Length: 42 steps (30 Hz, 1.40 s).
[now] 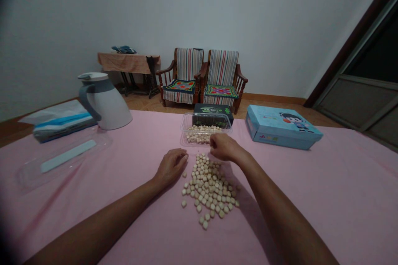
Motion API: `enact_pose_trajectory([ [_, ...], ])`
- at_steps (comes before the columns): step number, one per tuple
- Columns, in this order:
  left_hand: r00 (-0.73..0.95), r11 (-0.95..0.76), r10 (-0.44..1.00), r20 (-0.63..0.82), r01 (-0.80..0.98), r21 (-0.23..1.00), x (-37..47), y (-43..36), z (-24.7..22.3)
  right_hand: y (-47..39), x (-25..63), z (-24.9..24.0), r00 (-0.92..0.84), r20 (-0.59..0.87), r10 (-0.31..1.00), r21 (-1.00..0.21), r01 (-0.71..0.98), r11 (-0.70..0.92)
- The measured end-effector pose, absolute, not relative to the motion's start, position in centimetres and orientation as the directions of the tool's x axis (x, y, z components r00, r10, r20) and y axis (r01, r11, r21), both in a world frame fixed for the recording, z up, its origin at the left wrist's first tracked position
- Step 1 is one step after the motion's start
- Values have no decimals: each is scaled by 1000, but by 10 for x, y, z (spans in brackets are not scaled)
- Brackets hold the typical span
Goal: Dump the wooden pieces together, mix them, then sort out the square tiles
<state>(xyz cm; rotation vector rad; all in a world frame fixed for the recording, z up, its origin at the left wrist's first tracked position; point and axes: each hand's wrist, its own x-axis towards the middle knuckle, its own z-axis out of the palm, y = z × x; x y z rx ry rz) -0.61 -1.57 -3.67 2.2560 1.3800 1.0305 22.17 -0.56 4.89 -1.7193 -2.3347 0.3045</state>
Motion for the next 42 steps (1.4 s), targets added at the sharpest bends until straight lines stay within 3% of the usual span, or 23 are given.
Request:
enact_pose_trajectory([
  [3, 284, -496, 861, 421, 647, 579, -6, -16, -37, -1, 222, 70, -128, 316, 940, -333, 913, 236],
  [5, 285, -504, 856, 430, 644, 576, -6, -16, -36, 0, 217, 72, -91, 410, 908, -371, 892, 257],
  [12, 279, -501, 857, 434, 652, 570, -6, -17, -37, -2, 189, 18, -347, 92, 933, -348, 867, 357],
  [23, 296, -508, 853, 430, 661, 553, -7, -17, -37, 4, 188, 5, -338, -22, 941, -388, 870, 304],
  [31, 303, -515, 848, 436, 666, 540, -7, -17, -37, -9, 190, 5, -294, 20, 956, -385, 880, 278],
  [35, 311, -523, 843, 440, 666, 532, -7, -17, -37, -11, 199, 31, -261, 137, 956, -425, 856, 295],
  [40, 317, -530, 839, 443, 664, 528, -7, -17, -37, 2, 218, 74, -28, 491, 870, -449, 848, 281],
  [42, 320, -530, 839, 440, 663, 529, -7, -17, -38, 4, 222, 80, 23, 561, 828, -454, 845, 283],
])
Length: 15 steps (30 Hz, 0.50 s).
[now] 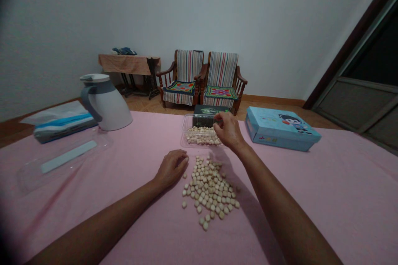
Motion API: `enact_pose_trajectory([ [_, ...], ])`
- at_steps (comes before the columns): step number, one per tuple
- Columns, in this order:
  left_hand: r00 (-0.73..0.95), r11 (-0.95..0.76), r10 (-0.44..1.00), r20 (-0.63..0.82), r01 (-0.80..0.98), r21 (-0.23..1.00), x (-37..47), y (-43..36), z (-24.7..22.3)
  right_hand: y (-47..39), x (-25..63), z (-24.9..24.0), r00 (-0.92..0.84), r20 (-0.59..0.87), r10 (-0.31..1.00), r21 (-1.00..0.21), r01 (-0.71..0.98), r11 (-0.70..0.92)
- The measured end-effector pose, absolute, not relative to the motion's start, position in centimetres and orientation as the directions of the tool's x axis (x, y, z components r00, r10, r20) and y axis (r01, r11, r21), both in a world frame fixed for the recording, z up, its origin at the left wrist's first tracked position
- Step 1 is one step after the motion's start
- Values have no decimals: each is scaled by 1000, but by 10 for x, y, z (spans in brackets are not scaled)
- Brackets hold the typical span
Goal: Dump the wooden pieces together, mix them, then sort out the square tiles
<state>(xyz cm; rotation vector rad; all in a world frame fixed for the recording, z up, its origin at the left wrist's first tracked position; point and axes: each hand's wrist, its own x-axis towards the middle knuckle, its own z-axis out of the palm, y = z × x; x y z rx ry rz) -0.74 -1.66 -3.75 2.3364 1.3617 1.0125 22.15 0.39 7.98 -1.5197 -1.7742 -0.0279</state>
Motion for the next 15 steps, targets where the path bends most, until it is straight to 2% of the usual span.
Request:
enact_pose_trajectory([
  [2, 325, -529, 841, 433, 663, 529, -7, -16, -38, 2, 222, 75, -41, 514, 857, -448, 839, 309],
  [5, 324, -527, 841, 432, 667, 526, -7, -16, -38, -4, 216, 52, -243, 275, 930, -409, 846, 342],
  [8, 318, -528, 840, 439, 665, 528, -7, -16, -38, -6, 207, 24, -306, 68, 949, -351, 883, 310],
  [11, 326, -534, 837, 439, 659, 529, -7, -16, -38, -3, 200, 5, -282, -11, 959, -317, 911, 264],
  [15, 327, -537, 835, 442, 659, 527, -8, -16, -39, -3, 199, 4, -259, -25, 966, -331, 914, 236],
])
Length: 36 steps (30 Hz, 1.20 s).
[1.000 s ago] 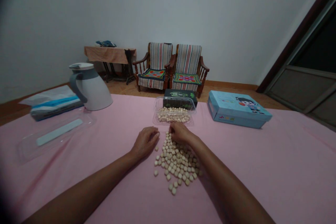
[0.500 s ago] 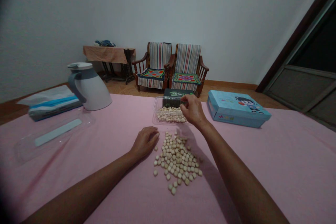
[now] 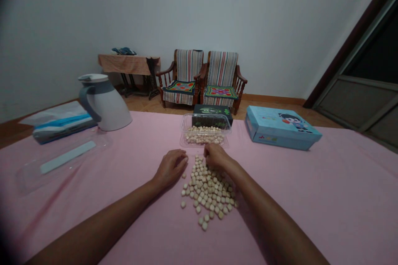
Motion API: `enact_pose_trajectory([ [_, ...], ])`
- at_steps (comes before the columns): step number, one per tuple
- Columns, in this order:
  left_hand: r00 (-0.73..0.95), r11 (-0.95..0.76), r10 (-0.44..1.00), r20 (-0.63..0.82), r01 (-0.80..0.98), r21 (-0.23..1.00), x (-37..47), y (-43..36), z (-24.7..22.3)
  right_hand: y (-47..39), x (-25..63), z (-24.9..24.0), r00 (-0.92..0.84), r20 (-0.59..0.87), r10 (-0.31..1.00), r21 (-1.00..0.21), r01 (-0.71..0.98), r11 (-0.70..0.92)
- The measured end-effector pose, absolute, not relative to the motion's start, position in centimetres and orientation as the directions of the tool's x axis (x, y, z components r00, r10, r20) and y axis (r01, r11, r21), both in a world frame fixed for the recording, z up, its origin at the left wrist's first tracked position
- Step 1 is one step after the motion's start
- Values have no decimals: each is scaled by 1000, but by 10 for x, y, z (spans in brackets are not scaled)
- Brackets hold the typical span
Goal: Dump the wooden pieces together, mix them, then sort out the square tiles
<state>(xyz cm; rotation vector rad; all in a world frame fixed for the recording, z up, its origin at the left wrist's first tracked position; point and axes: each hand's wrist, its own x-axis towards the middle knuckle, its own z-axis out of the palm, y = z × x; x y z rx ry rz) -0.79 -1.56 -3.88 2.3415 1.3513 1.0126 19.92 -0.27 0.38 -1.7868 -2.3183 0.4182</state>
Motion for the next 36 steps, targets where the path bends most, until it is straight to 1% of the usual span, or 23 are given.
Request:
enact_pose_trajectory([
  [2, 323, -534, 836, 443, 664, 523, -8, -16, -39, -4, 202, 13, -280, 5, 960, -351, 898, 263],
  [5, 327, -537, 834, 445, 668, 515, -8, -16, -40, -4, 207, 35, -266, 161, 951, -370, 877, 307],
  [7, 330, -541, 831, 447, 665, 515, -8, -15, -41, -2, 210, 50, -194, 294, 936, -383, 873, 301],
  [9, 329, -540, 832, 446, 664, 517, -8, -15, -41, 2, 212, 60, -74, 417, 906, -433, 860, 270],
  [11, 331, -539, 833, 442, 663, 519, -8, -15, -41, 3, 215, 64, 34, 498, 867, -490, 835, 249],
  [12, 332, -540, 833, 443, 663, 519, -8, -15, -41, 2, 217, 64, 54, 510, 858, -504, 828, 248],
  [13, 331, -541, 832, 445, 661, 520, -8, -16, -40, 0, 219, 63, 42, 498, 866, -503, 828, 249],
  [15, 329, -542, 832, 447, 657, 524, -8, -16, -40, -6, 224, 56, -60, 398, 915, -468, 845, 259],
  [18, 328, -538, 835, 443, 658, 527, -7, -16, -38, -17, 233, 38, -217, 128, 968, -406, 879, 251],
  [20, 332, -538, 835, 440, 661, 523, -7, -16, -37, -23, 237, 23, -260, -17, 966, -369, 899, 235],
  [21, 334, -539, 834, 438, 662, 521, -7, -16, -37, -26, 239, 16, -266, -62, 962, -354, 907, 228],
  [24, 335, -535, 837, 432, 666, 520, -7, -16, -37, -30, 241, 2, -264, -107, 959, -322, 921, 217],
  [27, 330, -530, 840, 431, 669, 521, -8, -16, -38, -30, 244, 5, -275, -104, 956, -335, 915, 226],
  [29, 334, -534, 838, 432, 668, 518, -8, -16, -38, -26, 245, 18, -274, -56, 960, -364, 901, 236],
  [32, 335, -533, 838, 430, 669, 518, -8, -16, -38, -16, 244, 41, -214, 129, 968, -392, 886, 248],
  [34, 338, -533, 839, 427, 669, 518, -8, -16, -37, -6, 241, 53, -122, 281, 952, -425, 874, 237],
  [36, 342, -539, 835, 431, 665, 517, -8, -17, -37, 0, 238, 60, 2, 402, 916, -487, 847, 212],
])
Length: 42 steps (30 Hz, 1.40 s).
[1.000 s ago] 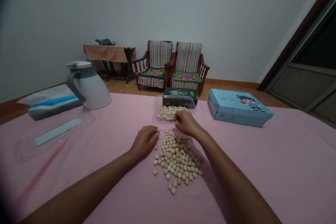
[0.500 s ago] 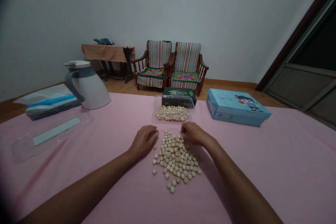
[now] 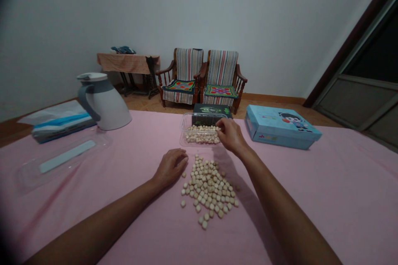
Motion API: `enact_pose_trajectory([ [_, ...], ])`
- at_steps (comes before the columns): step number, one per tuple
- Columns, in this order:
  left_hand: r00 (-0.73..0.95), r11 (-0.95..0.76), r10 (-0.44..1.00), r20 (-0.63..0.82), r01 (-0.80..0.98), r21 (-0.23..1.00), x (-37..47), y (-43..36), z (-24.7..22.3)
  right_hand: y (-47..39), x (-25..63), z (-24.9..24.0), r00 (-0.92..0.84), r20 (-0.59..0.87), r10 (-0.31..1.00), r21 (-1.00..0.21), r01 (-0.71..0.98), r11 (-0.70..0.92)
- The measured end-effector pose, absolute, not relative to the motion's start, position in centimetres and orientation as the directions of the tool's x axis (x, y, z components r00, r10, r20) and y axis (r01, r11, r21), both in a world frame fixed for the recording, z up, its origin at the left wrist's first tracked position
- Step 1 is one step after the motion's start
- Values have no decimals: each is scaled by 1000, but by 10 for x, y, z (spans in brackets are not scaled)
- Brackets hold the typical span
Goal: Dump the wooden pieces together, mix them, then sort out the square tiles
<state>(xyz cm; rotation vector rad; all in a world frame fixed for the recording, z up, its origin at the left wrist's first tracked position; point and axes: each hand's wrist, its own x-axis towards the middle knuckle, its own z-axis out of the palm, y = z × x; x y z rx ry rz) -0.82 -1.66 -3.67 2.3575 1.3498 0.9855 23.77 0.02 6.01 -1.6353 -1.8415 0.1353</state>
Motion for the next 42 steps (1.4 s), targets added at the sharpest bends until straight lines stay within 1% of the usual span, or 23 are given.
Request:
enact_pose_trajectory([
  [2, 343, -543, 832, 435, 662, 517, -8, -17, -36, 2, 234, 61, 64, 440, 895, -539, 817, 207],
  [3, 343, -543, 832, 435, 661, 517, -8, -17, -36, 0, 233, 60, 38, 423, 905, -545, 809, 220],
  [5, 341, -540, 834, 434, 664, 516, -8, -17, -36, -6, 230, 54, -104, 322, 941, -519, 812, 267],
  [7, 338, -540, 833, 438, 666, 514, -8, -17, -37, -14, 228, 44, -262, 170, 950, -479, 821, 312],
  [8, 338, -541, 833, 439, 666, 514, -8, -16, -37, -18, 227, 38, -313, 100, 944, -464, 825, 323],
  [10, 334, -539, 834, 440, 665, 517, -8, -16, -38, -24, 225, 26, -365, 2, 931, -446, 833, 327],
  [13, 328, -537, 835, 442, 664, 521, -7, -16, -40, -28, 223, 12, -373, -34, 927, -443, 837, 320],
  [16, 326, -537, 835, 444, 665, 520, -7, -16, -41, -28, 224, 11, -360, -10, 933, -447, 836, 318],
  [19, 330, -537, 835, 441, 667, 517, -8, -16, -40, -23, 229, 24, -314, 48, 948, -438, 847, 303],
  [22, 340, -540, 834, 436, 668, 512, -8, -16, -38, -12, 231, 42, -224, 193, 955, -433, 854, 288],
  [24, 341, -536, 837, 428, 670, 514, -8, -16, -38, -4, 232, 51, -99, 334, 937, -488, 832, 262],
  [26, 338, -529, 841, 422, 673, 517, -8, -16, -38, 0, 231, 55, 34, 456, 889, -558, 790, 256],
  [27, 336, -528, 842, 422, 672, 519, -8, -16, -38, 1, 231, 55, 73, 490, 869, -577, 774, 261],
  [28, 336, -529, 842, 422, 671, 519, -8, -17, -37, 0, 231, 53, 76, 497, 864, -582, 768, 267],
  [30, 338, -531, 840, 425, 670, 519, -8, -17, -37, -6, 232, 47, -20, 429, 903, -554, 784, 280],
  [33, 340, -534, 838, 426, 671, 514, -8, -17, -35, -17, 234, 33, -228, 175, 958, -486, 826, 286],
  [36, 339, -533, 839, 425, 672, 514, -8, -17, -36, -25, 235, 17, -299, -52, 953, -455, 856, 244],
  [38, 339, -533, 839, 426, 672, 514, -8, -16, -36, -28, 236, 8, -298, -118, 947, -464, 860, 213],
  [40, 340, -534, 838, 425, 672, 514, -8, -16, -37, -29, 237, 2, -295, -122, 948, -466, 860, 208],
  [42, 340, -532, 840, 423, 672, 515, -8, -17, -36, -31, 238, -2, -300, -102, 948, -439, 869, 228],
])
